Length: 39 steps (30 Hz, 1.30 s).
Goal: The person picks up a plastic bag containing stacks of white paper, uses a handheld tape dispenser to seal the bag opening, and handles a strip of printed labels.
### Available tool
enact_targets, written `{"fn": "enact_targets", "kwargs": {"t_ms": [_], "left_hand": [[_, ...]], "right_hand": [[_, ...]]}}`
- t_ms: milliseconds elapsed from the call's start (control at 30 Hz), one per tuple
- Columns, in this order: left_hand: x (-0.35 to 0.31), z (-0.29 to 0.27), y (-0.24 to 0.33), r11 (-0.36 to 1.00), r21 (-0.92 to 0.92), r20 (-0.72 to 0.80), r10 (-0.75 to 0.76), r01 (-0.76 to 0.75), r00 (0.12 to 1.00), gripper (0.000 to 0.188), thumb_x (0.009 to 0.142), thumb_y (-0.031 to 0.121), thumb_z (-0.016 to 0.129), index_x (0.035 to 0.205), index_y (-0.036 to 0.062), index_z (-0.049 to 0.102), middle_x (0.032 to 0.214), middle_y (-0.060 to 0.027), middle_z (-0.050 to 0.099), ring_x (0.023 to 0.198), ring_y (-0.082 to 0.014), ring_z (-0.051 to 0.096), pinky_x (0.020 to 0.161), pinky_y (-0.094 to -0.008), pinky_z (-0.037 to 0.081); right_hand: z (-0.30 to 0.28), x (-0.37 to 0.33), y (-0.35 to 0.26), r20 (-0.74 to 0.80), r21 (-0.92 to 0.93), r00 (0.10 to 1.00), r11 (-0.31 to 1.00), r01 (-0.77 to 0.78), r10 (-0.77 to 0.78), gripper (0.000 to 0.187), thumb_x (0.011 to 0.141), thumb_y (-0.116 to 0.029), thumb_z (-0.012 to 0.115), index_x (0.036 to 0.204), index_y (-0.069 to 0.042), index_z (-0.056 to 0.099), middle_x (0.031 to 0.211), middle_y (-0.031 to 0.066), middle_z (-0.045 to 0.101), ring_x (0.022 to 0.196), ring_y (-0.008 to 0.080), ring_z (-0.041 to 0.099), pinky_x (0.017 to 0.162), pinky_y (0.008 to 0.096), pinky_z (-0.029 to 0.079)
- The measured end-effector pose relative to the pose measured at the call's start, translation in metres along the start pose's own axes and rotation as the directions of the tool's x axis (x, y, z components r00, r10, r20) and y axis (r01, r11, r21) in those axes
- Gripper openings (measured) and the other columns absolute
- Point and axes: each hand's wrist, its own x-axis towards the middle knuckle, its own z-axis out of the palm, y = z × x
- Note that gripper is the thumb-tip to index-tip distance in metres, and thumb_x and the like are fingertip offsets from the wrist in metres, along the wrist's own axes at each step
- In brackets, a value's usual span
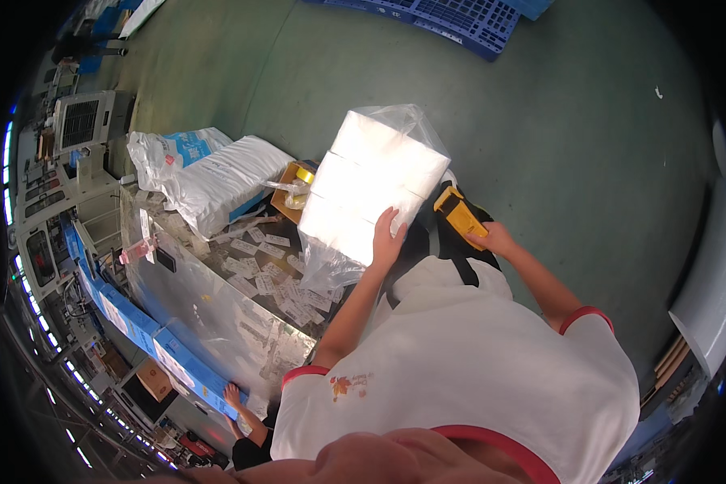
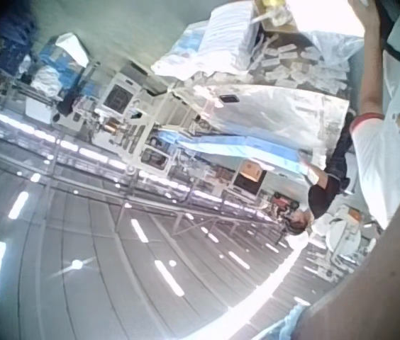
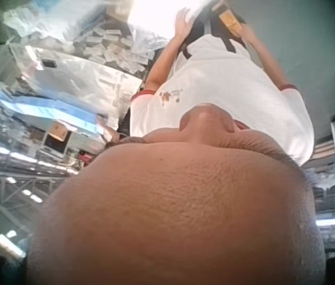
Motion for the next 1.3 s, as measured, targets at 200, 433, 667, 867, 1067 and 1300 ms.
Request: {"fn": "enact_targets", "kwargs": {"t_ms": [200, 433, 667, 867, 1067, 1300], "left_hand": [[0.024, -0.041, 0.064, 0.403, -0.855, 0.31, -0.107, 0.327, 0.945, 0.046, 0.086, 0.017, 0.052, 0.128, 0.0005, 0.043, 0.127, -0.0133, 0.046, 0.119, -0.021, 0.042, 0.1, -0.0311, 0.033], [0.016, -0.097, 0.056, 0.298, -0.821, 0.464, -0.147, 0.486, 0.874, 0.021, 0.085, 0.013, 0.059, 0.1, -0.0011, 0.062, 0.09, -0.0042, 0.064, 0.079, -0.0105, 0.06, 0.071, -0.0219, 0.048], [0.028, -0.134, -0.046, 0.538, -0.82, -0.047, -0.404, 0.196, 0.914, 0.015, 0.078, 0.01, 0.068, 0.083, -0.0029, 0.065, 0.075, -0.0059, 0.064, 0.068, -0.0117, 0.061, 0.067, -0.0212, 0.05], [0.083, -0.21, -0.197, 0.937, -0.25, -0.489, -0.34, 0.245, 0.803, 0.022, 0.073, 0.024, 0.073, 0.076, 0.0019, 0.069, 0.087, -0.0135, 0.064, 0.079, -0.0196, 0.061, 0.071, -0.0263, 0.046], [0.127, -0.183, -0.246, 0.869, -0.133, -0.166, -0.494, 0.477, 0.853, 0.031, 0.076, 0.04, 0.064, 0.091, 0.0127, 0.068, 0.131, -0.0188, 0.043, 0.125, -0.0356, 0.035, 0.103, -0.0352, 0.028], [0.134, -0.16, -0.259, 0.778, -0.089, -0.255, -0.621, 0.622, 0.741, 0.059, 0.082, 0.035, 0.06, 0.125, -0.0017, 0.044, 0.122, -0.0207, 0.05, 0.121, -0.0333, 0.04, 0.101, -0.0374, 0.03]], "right_hand": [[-0.01, -0.038, -0.073, 0.043, -0.258, 0.8, 0.767, 0.587, -0.598, 0.035, 0.066, -0.036, 0.075, 0.077, -0.004, 0.064, 0.068, 0.0101, 0.056, 0.075, 0.0279, 0.053, 0.076, 0.036, 0.042], [0.016, -0.035, -0.123, 0.166, -0.189, 0.769, 0.745, 0.639, -0.618, 0.032, 0.063, -0.03, 0.076, 0.082, -0.006, 0.066, 0.073, 0.0106, 0.058, 0.079, 0.0281, 0.052, 0.075, 0.0374, 0.042], [0.061, -0.044, -0.209, 0.279, -0.141, 0.945, 0.967, 0.215, -0.169, 0.044, 0.073, -0.045, 0.068, 0.08, -0.001, 0.065, 0.067, 0.0112, 0.062, 0.063, 0.0208, 0.06, 0.061, 0.0314, 0.046], [0.086, -0.044, -0.201, 0.346, -0.072, 0.936, 0.993, 0.092, -0.062, 0.046, 0.076, -0.045, 0.066, 0.084, 0.001, 0.066, 0.07, 0.0084, 0.064, 0.063, 0.0145, 0.061, 0.061, 0.0267, 0.047], [0.128, -0.024, -0.25, 0.327, 0.123, 0.944, 0.992, -0.008, -0.033, 0.041, 0.079, -0.039, 0.064, 0.081, 0.002, 0.066, 0.067, 0.0069, 0.063, 0.061, 0.0129, 0.062, 0.059, 0.0239, 0.047], [0.13, -0.027, -0.263, 0.37, 0.097, 0.929, 0.995, -0.025, -0.012, 0.041, 0.081, -0.038, 0.062, 0.083, 0.003, 0.064, 0.066, 0.0074, 0.063, 0.059, 0.0122, 0.062, 0.057, 0.024, 0.048]]}}
